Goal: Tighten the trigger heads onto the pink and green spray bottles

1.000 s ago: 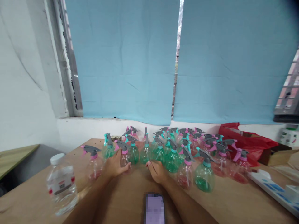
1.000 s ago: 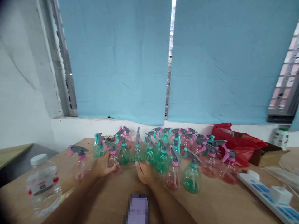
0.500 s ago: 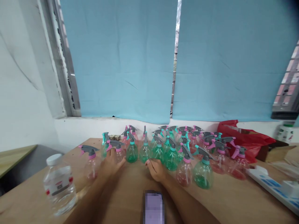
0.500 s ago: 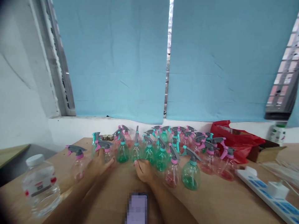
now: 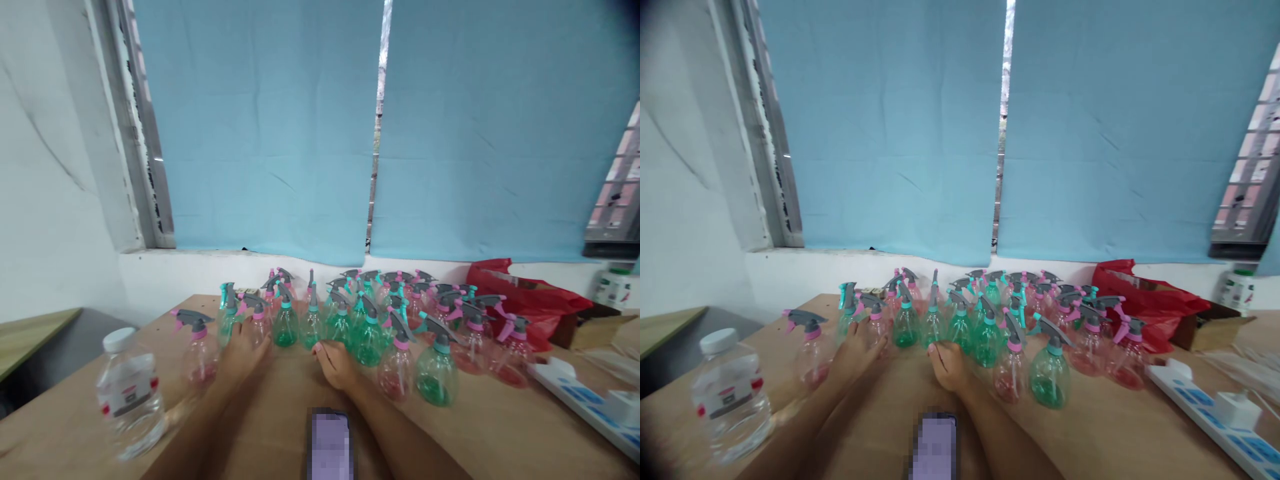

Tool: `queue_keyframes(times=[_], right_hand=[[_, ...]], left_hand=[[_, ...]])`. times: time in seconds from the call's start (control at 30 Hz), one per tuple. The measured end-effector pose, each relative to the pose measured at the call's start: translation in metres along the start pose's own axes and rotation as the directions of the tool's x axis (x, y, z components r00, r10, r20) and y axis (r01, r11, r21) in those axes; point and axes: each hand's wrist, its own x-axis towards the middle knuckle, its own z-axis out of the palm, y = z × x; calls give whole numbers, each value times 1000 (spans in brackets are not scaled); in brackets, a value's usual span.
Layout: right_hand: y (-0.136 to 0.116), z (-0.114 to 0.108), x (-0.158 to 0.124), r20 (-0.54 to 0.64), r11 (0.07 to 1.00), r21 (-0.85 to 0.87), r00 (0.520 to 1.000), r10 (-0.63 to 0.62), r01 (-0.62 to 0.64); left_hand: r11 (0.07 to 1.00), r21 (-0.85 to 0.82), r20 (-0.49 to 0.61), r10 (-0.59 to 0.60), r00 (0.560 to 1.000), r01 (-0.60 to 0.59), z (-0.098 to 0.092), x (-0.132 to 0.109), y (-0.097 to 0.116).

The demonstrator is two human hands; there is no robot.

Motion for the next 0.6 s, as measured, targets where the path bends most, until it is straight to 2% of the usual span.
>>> queue_keyframes(times=[0.07,0.17,0.3,0.33,0.4,0.43,0.5,0.6], right_hand=[[0,0,-1,8,1000,10,1000,0,0],[-3,-1,-1,-16,1000,9,1000,-6,6],[-21,-5,18,-143,998,-65,989,-27,18],[-27,-6,29,-195,998,-65,980,-27,15],[-40,-5,58,-280,999,-34,960,-2,-8],[-46,-4,76,-292,1000,-9,956,25,-29],[-54,2,112,-266,997,7,961,78,-79],[-57,16,158,-256,978,-63,950,179,-201]], left_hand=[[998,27,-22,-47,999,48,2,-1,3],[999,-7,-68,-40,997,40,1,-1,7],[999,-32,-141,-44,989,40,-11,0,9],[999,-33,-139,10,990,-14,-14,0,10],[975,-51,-98,212,972,-217,-19,-2,16],[937,-75,-56,337,940,-340,-21,-4,20],[859,-130,-17,498,867,-496,-23,-9,33],[767,-186,-16,622,783,-614,-23,-17,54]])
